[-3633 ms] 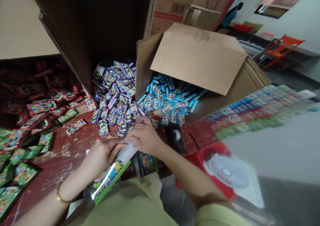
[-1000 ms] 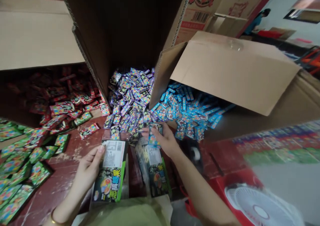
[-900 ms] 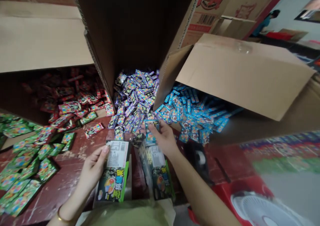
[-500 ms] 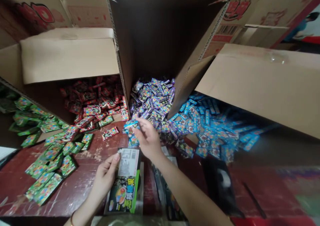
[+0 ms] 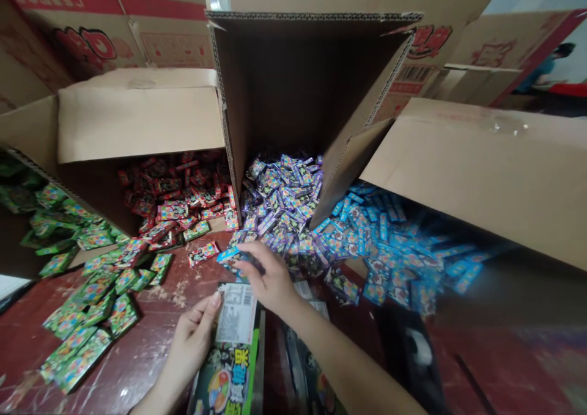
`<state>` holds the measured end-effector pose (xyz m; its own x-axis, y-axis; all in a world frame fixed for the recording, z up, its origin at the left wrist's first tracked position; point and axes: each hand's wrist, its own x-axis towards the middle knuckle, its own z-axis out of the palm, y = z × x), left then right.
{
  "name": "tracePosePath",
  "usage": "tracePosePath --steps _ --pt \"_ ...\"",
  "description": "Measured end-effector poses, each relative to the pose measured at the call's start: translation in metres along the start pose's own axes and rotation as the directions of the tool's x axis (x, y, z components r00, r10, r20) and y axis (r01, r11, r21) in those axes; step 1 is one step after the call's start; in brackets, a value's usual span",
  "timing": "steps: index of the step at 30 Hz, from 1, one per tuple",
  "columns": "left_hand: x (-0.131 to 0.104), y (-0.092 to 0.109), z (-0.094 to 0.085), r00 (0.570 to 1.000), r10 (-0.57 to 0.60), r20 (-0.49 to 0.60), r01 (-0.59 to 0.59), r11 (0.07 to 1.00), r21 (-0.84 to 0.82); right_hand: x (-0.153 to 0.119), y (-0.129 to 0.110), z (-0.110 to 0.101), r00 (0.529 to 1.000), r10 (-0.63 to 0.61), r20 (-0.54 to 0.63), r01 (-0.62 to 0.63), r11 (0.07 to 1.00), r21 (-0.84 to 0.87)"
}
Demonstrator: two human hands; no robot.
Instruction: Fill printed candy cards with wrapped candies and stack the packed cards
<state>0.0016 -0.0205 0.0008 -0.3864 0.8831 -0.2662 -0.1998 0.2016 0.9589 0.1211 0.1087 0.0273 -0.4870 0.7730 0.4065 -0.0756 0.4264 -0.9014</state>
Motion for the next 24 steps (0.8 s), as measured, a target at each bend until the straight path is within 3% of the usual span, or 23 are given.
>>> tracePosePath --steps 4,8,13,16,20,24 --pt "-0.001 -0.002 0.000 1.000 -0.014 0.016 0.013 1.000 0.023 -0.005 0.006 -0.011 0.964 0.218 0.152 -0.235 0.966 0.106" --pt "-0.001 -0.004 0.005 1.000 -0.002 0.030 0.000 0.997 0.074 -0.004 0.009 -0.018 0.920 0.358 0.161 -0.378 0.918 0.118" --pt "-0.002 -0.006 0.002 0.999 -0.015 0.049 0.012 0.997 0.072 -0.003 0.005 -0.028 0.951 0.253 0.179 -0.243 0.967 -0.076" --pt "-0.004 -0.003 -0.003 0.999 -0.012 0.033 0.010 0.998 0.070 -0.002 -0.001 -0.032 0.948 0.260 0.181 -0.244 0.964 -0.108" --pt "-0.005 0.003 -0.004 0.998 0.011 0.061 -0.016 0.995 0.094 0.006 -0.011 -0.030 0.917 0.224 0.331 -0.179 0.971 -0.160" --pt "-0.009 0.005 -0.002 0.996 0.038 0.077 -0.050 0.987 0.154 0.020 -0.018 -0.031 0.841 0.166 0.515 -0.132 0.986 -0.103"
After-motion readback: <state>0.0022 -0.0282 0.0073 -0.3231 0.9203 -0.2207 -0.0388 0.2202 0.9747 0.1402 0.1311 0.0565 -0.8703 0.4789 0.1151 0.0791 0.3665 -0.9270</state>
